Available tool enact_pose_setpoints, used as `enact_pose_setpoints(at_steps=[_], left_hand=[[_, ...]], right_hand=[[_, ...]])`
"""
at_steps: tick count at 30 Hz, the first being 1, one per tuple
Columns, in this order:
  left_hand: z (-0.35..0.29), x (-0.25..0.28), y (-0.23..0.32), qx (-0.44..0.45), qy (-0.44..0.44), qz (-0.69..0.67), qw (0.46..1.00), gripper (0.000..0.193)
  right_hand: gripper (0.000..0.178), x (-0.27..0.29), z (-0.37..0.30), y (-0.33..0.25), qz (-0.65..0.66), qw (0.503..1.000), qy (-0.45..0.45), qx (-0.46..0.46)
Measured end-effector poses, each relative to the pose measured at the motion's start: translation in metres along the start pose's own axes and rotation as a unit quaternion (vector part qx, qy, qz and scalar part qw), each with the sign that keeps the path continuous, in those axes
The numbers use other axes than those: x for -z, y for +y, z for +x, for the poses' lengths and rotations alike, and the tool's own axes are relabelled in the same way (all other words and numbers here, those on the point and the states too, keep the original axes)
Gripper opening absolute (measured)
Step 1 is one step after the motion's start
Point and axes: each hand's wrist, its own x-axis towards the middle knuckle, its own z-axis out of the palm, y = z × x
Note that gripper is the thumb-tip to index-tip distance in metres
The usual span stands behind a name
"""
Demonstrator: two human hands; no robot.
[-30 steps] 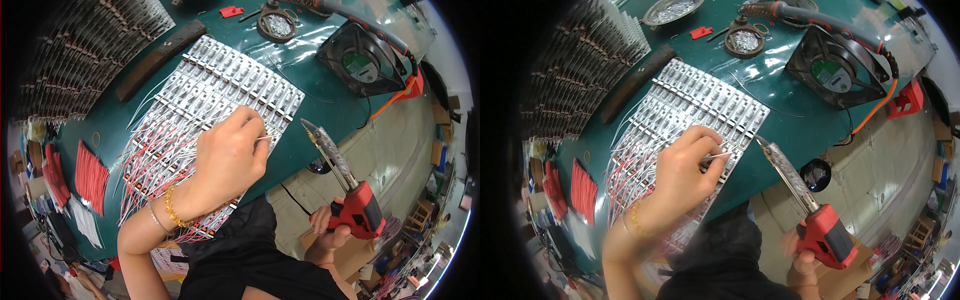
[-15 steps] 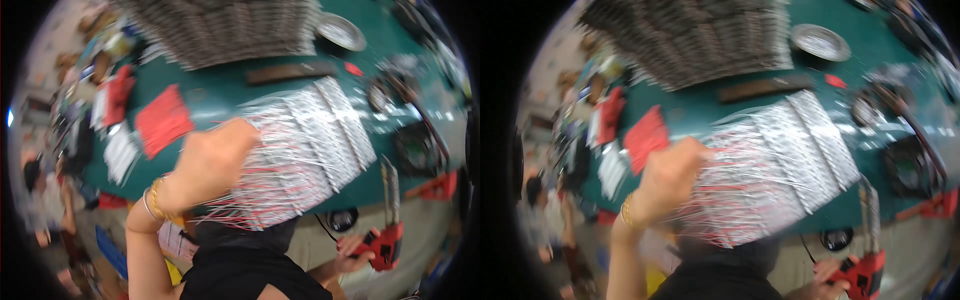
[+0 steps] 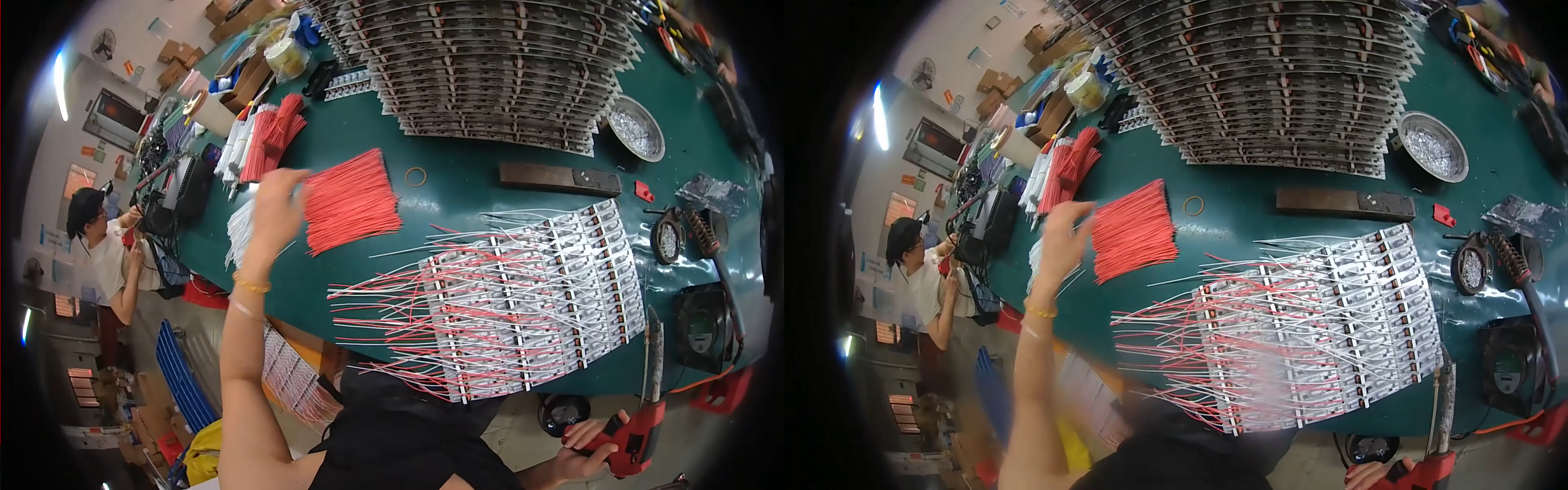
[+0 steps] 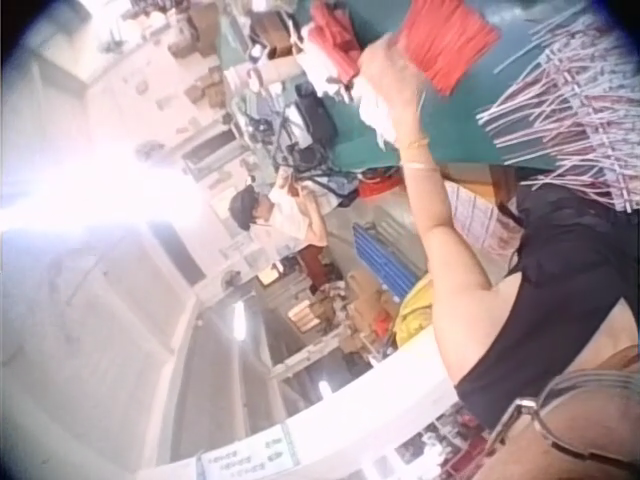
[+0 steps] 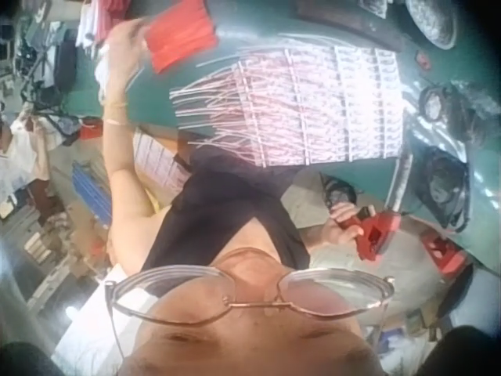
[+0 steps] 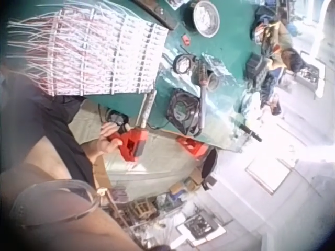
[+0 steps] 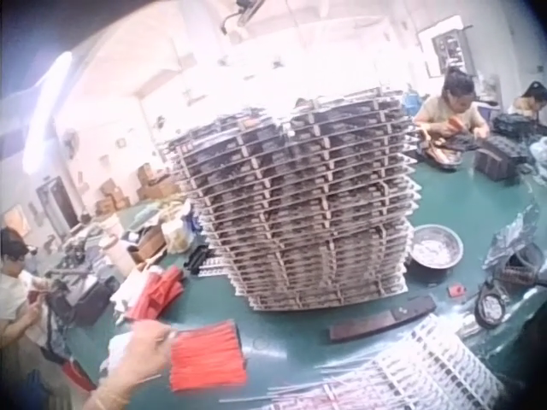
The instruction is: The person solders wires to an electronic board using a soldering iron. After setting the completed board aside, the person takes another board from a stack and solders red and white wires to it using the soldering iron.
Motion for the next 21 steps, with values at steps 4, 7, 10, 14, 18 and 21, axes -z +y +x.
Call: enact_pose_setpoints(at_steps=[4,7,10,14,18,21], left_hand=[[0.030,-0.044,0.033,-0.085,-0.025,0.015,0.996,0.017],[0.034,-0.051,0.027,-0.055,-0.100,0.018,0.993,0.012],[0.038,-0.049,0.028,-0.026,-0.140,0.003,0.990,0.006],[0.037,-0.048,0.034,-0.007,-0.094,-0.035,0.995,0.006],[0.036,-0.048,0.036,-0.029,-0.113,0.004,0.993,0.007],[0.029,-0.054,0.031,-0.041,-0.089,-0.029,0.995,0.009]], right_hand=[[0.060,-0.008,0.001,-0.002,-0.011,1.000,0.010,0.001],[0.060,-0.008,0.000,-0.006,-0.029,0.999,-0.014,0.020],[0.061,-0.009,0.000,-0.006,-0.035,0.999,0.034,0.004],[0.062,-0.004,0.004,-0.002,-0.027,1.000,0.004,0.005],[0.064,-0.004,0.007,0.001,-0.015,1.000,-0.016,0.001],[0.064,-0.007,0.010,-0.001,-0.010,0.997,-0.076,-0.002]])
